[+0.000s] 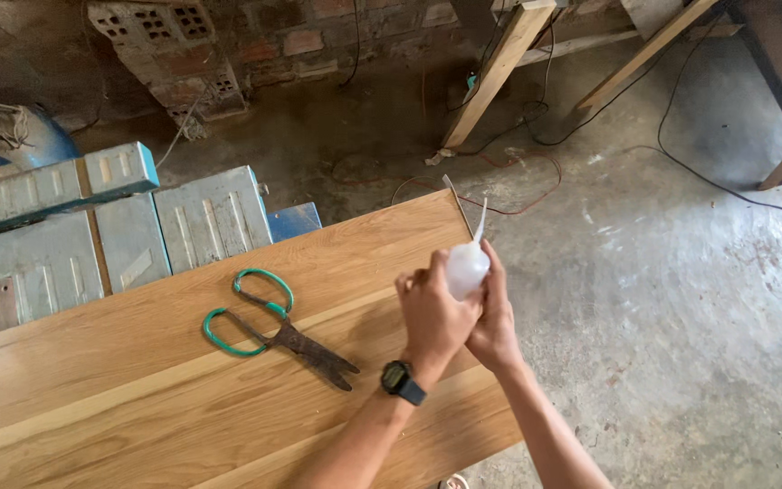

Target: The person applies adhesive from a bottle to the edge of a wooden board and then presses a flexible edge banding strip along the glued edge by hand.

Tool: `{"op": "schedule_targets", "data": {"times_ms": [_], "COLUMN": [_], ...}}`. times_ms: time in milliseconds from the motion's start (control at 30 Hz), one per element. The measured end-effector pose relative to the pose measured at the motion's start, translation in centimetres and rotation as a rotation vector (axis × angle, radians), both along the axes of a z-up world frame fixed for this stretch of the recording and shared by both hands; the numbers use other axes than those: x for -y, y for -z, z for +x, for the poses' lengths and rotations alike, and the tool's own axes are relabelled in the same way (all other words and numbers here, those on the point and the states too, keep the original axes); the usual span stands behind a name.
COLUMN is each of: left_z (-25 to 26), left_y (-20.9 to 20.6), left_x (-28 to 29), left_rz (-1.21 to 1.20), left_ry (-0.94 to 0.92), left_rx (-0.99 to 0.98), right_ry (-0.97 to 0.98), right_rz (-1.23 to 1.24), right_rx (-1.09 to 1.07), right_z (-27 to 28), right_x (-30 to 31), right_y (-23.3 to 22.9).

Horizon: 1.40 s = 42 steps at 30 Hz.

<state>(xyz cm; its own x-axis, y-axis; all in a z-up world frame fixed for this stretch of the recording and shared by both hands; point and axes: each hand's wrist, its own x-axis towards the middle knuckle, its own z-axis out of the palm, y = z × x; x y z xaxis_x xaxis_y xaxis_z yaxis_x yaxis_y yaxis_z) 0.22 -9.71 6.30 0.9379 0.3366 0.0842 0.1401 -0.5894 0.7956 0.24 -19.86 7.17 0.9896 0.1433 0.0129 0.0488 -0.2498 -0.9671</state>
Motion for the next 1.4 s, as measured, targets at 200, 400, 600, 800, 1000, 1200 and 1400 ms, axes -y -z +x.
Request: {"op": "schedule_targets", "data": {"times_ms": [200, 400, 600, 800, 1000, 1200, 1400], "left_z": [-0.3, 8.4, 15.9, 18.6, 19.2, 18.5, 18.6], "left_y": [-2.9, 3.5, 3.8, 3.9, 5.7, 7.2, 7.7], "left_x": [-1.1, -6.4, -5.8, -4.9, -4.9, -5.1, -5.2], "left_rz": [-0.206, 0.271, 0.572, 0.559, 0.465, 0.340, 0.315], "left_ry": [0.249, 0.333, 0.618, 0.672, 0.625, 0.536, 0.486], "left_rx": [0.039, 0.132, 0.023, -0.052, 0.017, 0.200, 0.280], "right_ry": [0.266, 0.327, 0.231, 0.071, 0.053, 0.042, 0.012], "right_rz": [0.258, -0.263, -0.661, -0.878, -1.064, -1.104, -1.138], "right_rx": [-0.027, -0.049, -0.105, -0.063, 0.057, 0.071, 0.104], "right_z": [-1.3, -1.7, 0.7, 3.4, 4.5, 4.8, 5.3], "right_x": [3.3, 7.9, 9.4, 9.2, 8.0, 7.2, 7.1], "right_y": [5.6, 2.6, 2.1, 2.6, 2.2, 1.8, 2.2]}}
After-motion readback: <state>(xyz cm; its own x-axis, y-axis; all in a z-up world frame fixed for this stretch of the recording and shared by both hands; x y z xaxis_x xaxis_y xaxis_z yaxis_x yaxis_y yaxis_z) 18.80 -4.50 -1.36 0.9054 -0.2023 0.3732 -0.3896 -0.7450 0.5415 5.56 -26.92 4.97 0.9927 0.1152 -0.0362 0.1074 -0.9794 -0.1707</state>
